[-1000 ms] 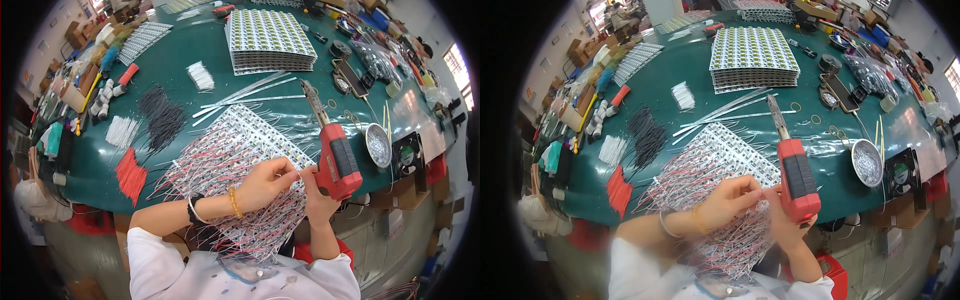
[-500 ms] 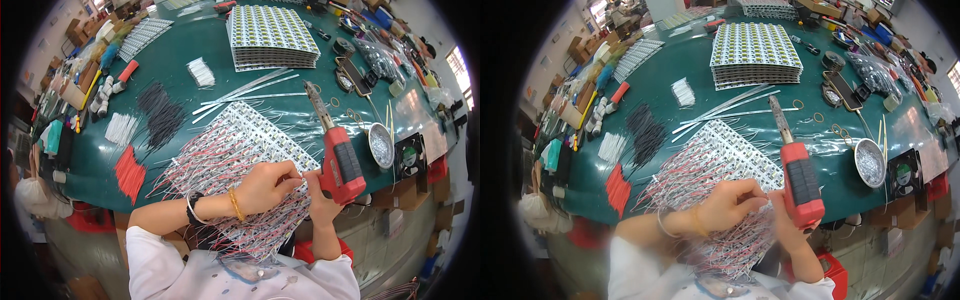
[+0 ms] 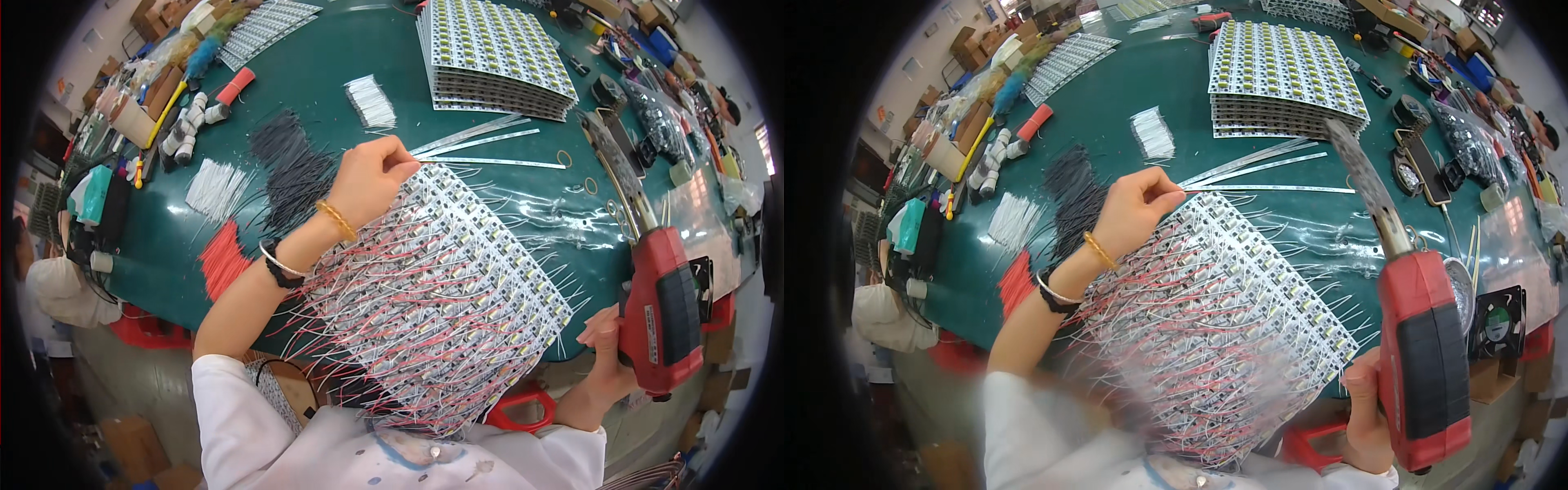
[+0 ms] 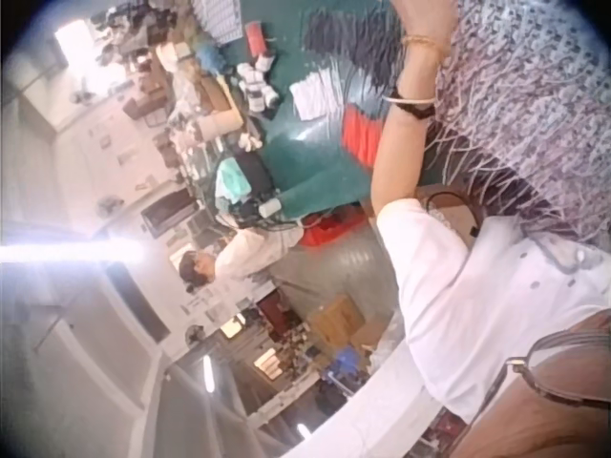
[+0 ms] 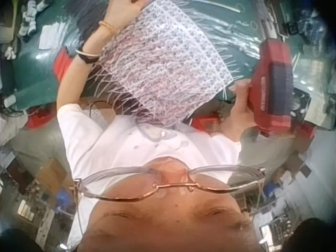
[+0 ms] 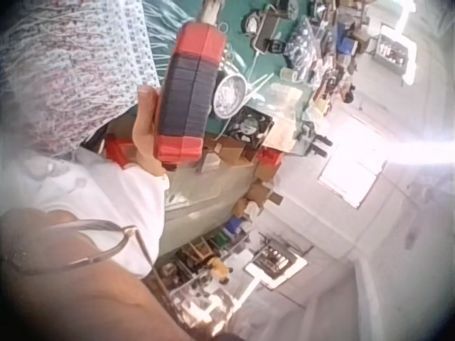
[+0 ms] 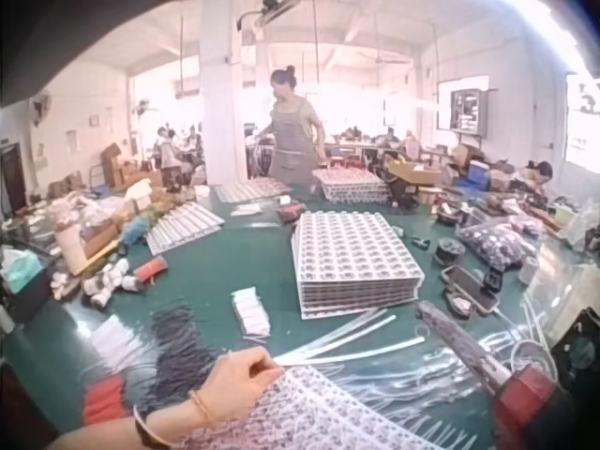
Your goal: The worker is assembling LED panels by inserting colored wires and securing them using a heat gun or specialized soldering tool.
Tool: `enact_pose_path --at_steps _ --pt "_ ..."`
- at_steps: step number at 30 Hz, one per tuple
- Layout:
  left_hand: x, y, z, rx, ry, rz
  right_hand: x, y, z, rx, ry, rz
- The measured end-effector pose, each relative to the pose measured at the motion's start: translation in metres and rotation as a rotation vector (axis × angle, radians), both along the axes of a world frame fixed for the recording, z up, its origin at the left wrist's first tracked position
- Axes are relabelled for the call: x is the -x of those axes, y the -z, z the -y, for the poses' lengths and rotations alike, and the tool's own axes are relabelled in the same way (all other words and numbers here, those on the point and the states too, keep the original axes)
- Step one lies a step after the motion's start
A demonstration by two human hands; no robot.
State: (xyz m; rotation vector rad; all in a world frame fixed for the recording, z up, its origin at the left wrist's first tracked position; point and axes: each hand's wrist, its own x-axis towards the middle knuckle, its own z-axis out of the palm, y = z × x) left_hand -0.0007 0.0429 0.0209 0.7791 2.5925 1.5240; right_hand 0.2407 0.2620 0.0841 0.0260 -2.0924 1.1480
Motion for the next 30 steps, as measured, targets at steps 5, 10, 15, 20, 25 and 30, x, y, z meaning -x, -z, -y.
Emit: enact_pose_path --at_steps 5,10,15,20,25,30 --pt "-0.012 0.011 -0.022 0.087 -0.05 -0.082 0.023 0.005 0.009 0.256 -0.062 0.193" --pt "-0.01 0.027 -0.022 0.218 -0.052 -0.107 0.042 0.038 0.004 0.538 -0.111 0.351" --pt "-0.008 0.024 -0.019 0.125 -0.051 0.025 0.041 0.056 -0.007 0.703 -0.232 0.401" --pt "-0.003 0.023 -0.016 0.015 -0.089 0.164 0.044 0.057 -0.007 0.768 -0.249 0.384" --pt "-0.008 0.026 -0.016 0.064 -0.074 -0.001 0.038 0.041 -0.001 0.639 -0.082 0.436" --pt "-0.013 0.029 -0.017 0.115 -0.073 -0.174 0.009 0.032 0.003 0.553 0.013 0.334"
